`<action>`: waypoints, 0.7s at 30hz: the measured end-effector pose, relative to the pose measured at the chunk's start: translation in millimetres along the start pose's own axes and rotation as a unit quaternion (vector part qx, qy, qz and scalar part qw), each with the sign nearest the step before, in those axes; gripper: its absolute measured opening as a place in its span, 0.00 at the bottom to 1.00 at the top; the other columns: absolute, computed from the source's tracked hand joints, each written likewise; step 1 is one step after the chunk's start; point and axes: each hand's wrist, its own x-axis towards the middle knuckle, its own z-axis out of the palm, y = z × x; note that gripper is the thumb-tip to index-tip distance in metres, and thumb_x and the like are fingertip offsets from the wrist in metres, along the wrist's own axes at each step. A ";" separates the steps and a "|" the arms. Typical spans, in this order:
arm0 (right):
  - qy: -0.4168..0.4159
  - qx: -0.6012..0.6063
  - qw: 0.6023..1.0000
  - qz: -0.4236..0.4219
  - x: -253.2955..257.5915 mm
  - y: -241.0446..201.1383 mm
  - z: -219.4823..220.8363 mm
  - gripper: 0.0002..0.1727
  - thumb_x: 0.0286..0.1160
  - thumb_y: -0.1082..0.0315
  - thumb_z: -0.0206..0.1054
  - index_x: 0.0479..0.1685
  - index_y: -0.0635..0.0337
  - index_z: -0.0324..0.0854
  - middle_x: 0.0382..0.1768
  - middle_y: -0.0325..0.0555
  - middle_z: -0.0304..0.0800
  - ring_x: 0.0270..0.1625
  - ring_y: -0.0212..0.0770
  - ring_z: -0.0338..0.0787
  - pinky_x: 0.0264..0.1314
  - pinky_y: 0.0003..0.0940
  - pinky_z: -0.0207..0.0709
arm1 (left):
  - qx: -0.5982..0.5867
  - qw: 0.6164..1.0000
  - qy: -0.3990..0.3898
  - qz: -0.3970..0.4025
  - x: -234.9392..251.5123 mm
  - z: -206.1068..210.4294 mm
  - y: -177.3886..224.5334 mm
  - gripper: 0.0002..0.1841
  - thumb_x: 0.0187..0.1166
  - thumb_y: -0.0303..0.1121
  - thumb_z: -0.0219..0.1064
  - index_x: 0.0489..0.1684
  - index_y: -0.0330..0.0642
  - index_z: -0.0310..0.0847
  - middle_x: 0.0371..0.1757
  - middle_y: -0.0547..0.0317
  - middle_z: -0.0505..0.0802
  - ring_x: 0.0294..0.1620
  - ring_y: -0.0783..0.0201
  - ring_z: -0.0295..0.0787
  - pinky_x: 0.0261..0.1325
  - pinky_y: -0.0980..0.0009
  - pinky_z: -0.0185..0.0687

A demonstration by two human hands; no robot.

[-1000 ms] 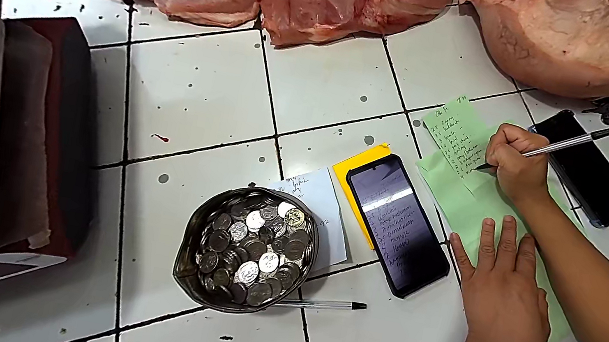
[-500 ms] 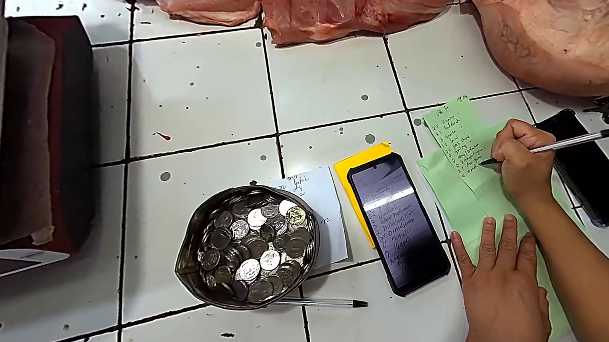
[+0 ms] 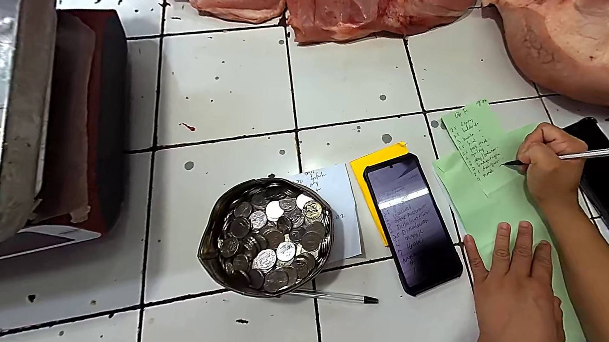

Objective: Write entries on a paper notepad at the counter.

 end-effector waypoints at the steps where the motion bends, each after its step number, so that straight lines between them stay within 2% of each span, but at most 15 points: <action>1: 0.014 0.016 1.000 0.007 1.6 2.2 -3.4 0.15 0.61 0.78 0.53 0.16 0.44 0.67 0.14 0.19 0.72 0.17 0.16 0.70 0.21 0.13 0.62 | -0.003 1.000 -0.002 0.000 0.0 0.0 0.1 0.33 0.77 0.39 0.68 0.87 0.49 0.70 0.93 0.61 0.66 0.95 0.48 0.50 0.87 0.28 0.26; 4: 0.076 0.098 0.991 0.055 7.3 3.9 -9.6 0.18 0.62 0.79 0.51 0.15 0.41 0.71 0.14 0.20 0.79 0.16 0.17 0.75 0.17 0.14 0.65 | -0.001 1.000 -0.012 -0.002 0.9 -0.1 0.9 0.34 0.78 0.38 0.67 0.88 0.50 0.68 0.93 0.62 0.65 0.96 0.49 0.47 0.87 0.28 0.25; 6: 0.080 0.109 0.987 0.082 6.8 1.1 -9.4 0.18 0.65 0.79 0.51 0.17 0.41 0.71 0.16 0.20 0.80 0.17 0.17 0.76 0.19 0.13 0.67 | -0.001 1.000 -0.012 -0.002 0.5 0.1 1.2 0.34 0.78 0.38 0.67 0.88 0.50 0.68 0.93 0.62 0.65 0.96 0.49 0.48 0.87 0.28 0.26; 11: -0.003 0.055 0.990 0.133 -1.5 -6.3 -12.9 0.08 0.79 0.73 0.57 0.40 0.45 0.73 0.29 0.21 0.84 0.28 0.18 0.84 0.35 0.14 0.82 | -0.014 1.000 -0.012 -0.008 0.3 -1.8 0.9 0.34 0.76 0.36 0.69 0.87 0.50 0.69 0.93 0.62 0.64 0.96 0.50 0.48 0.88 0.29 0.26; 13: -0.040 0.018 0.993 0.112 -4.5 -10.8 -14.7 0.07 0.79 0.73 0.60 0.49 0.49 0.73 0.34 0.23 0.83 0.33 0.18 0.86 0.41 0.15 0.84 | -0.015 1.000 -0.013 -0.007 0.5 -1.7 1.4 0.34 0.76 0.36 0.68 0.88 0.50 0.69 0.93 0.62 0.64 0.96 0.51 0.47 0.88 0.29 0.26; 17: -0.104 -0.100 0.988 0.060 -8.7 -18.8 -16.0 0.12 0.76 0.65 0.66 0.53 0.58 0.74 0.38 0.32 0.82 0.36 0.18 0.85 0.44 0.16 0.81 | -0.011 1.000 -0.013 -0.006 0.5 -1.0 1.1 0.34 0.76 0.36 0.68 0.88 0.50 0.69 0.93 0.62 0.64 0.96 0.51 0.47 0.88 0.29 0.25; 21: -0.115 -0.100 0.986 0.070 -8.0 -21.4 -15.5 0.13 0.79 0.64 0.65 0.55 0.61 0.74 0.44 0.37 0.87 0.43 0.24 0.92 0.52 0.23 0.88 | -0.011 1.000 0.001 -0.007 1.1 -0.2 1.8 0.33 0.76 0.33 0.67 0.87 0.51 0.70 0.93 0.62 0.65 0.96 0.49 0.49 0.88 0.29 0.29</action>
